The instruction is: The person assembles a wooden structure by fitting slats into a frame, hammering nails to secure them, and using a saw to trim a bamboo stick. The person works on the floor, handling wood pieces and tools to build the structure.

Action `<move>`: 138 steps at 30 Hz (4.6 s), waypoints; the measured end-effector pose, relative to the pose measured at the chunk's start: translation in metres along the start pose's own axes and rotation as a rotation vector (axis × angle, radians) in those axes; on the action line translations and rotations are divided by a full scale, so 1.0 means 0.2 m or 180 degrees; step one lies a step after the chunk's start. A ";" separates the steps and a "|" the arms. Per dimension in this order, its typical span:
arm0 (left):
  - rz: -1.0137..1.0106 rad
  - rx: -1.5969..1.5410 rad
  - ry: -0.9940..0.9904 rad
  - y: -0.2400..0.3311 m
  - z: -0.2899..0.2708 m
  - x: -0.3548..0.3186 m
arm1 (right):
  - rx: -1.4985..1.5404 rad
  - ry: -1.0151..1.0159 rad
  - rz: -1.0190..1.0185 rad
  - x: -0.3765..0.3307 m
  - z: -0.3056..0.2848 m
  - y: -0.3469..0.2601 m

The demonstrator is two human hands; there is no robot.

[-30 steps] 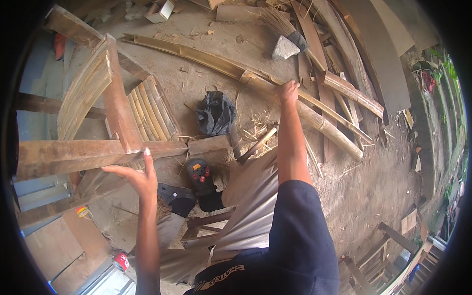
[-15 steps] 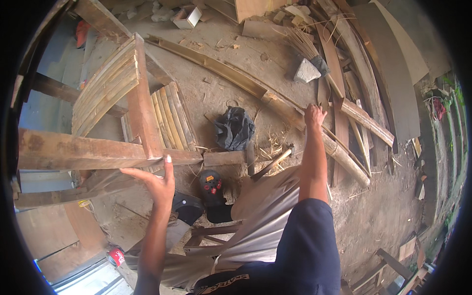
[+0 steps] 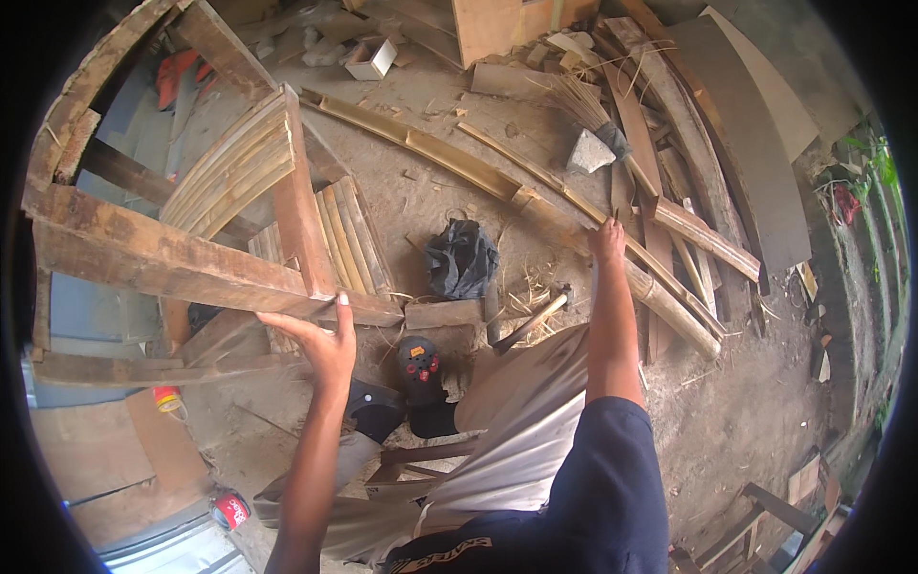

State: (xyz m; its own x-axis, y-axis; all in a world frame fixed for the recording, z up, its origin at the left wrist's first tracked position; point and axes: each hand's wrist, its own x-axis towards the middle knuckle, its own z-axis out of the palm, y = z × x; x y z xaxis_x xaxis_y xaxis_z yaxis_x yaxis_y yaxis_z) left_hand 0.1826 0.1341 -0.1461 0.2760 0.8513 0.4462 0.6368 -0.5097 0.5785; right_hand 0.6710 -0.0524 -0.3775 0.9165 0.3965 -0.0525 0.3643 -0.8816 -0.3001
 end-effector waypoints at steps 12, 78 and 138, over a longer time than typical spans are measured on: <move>-0.0180 0.0015 0.0062 0.04 0.04 0.03 | -0.0490 -0.0731 0.0263 0.19 0.15 0.01; 0.0517 -0.2804 -0.0771 0.13 -1.25 -0.05 | 0.5290 -0.1068 -0.4583 -2.37 -2.38 -2.25; -0.1783 -0.3563 -0.3492 0.24 -1.06 -0.43 | 0.1340 -0.1386 0.0659 -1.92 0.09 -0.34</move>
State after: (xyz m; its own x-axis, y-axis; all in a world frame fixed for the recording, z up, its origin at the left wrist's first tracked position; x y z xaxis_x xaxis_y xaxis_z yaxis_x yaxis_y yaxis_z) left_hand 0.0358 0.0096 -0.0117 0.8565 0.3777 -0.3517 0.1620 0.4503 0.8781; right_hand 0.2912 -0.1409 -0.3534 0.7776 0.3744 -0.5052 0.0096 -0.8103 -0.5859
